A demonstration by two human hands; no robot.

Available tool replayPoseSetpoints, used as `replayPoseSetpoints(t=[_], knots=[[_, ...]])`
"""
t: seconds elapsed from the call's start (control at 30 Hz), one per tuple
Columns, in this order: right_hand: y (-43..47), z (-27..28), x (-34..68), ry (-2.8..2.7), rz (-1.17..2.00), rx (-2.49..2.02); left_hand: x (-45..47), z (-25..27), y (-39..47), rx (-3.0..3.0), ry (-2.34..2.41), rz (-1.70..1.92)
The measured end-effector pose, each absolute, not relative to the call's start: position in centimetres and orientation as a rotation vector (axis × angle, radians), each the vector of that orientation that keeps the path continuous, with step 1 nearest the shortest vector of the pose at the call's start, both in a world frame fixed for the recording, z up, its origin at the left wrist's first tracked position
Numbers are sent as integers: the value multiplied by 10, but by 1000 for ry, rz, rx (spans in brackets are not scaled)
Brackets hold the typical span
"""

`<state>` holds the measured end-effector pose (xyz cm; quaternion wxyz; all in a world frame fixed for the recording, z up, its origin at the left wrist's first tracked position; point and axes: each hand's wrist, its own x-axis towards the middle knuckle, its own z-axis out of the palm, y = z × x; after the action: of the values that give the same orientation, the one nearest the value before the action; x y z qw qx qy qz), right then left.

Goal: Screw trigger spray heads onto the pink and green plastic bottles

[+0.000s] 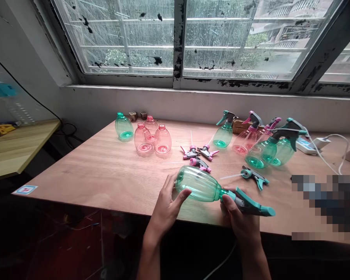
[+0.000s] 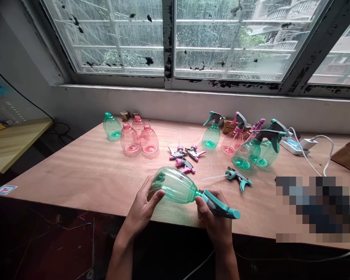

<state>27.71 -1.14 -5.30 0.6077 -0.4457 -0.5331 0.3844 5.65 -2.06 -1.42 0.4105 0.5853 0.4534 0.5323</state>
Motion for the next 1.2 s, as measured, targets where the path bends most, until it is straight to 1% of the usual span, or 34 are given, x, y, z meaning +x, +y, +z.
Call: replayPoseSetpoints(t=[0.17, 0.5, 0.83, 1.2], knots=[[-13, -50, 275, -1164, 891, -1072, 57, -10, -24, 1496, 1091, 1317], [-8, -51, 273, -1026, 918, -995, 57, -7, -27, 1568, 1101, 1289], [-12, -54, 280, -1224, 892, -1043, 57, -9, -26, 1440, 1094, 1341], [-8, -53, 277, -1146, 865, -1052, 58, -7, -27, 1534, 1122, 1303]])
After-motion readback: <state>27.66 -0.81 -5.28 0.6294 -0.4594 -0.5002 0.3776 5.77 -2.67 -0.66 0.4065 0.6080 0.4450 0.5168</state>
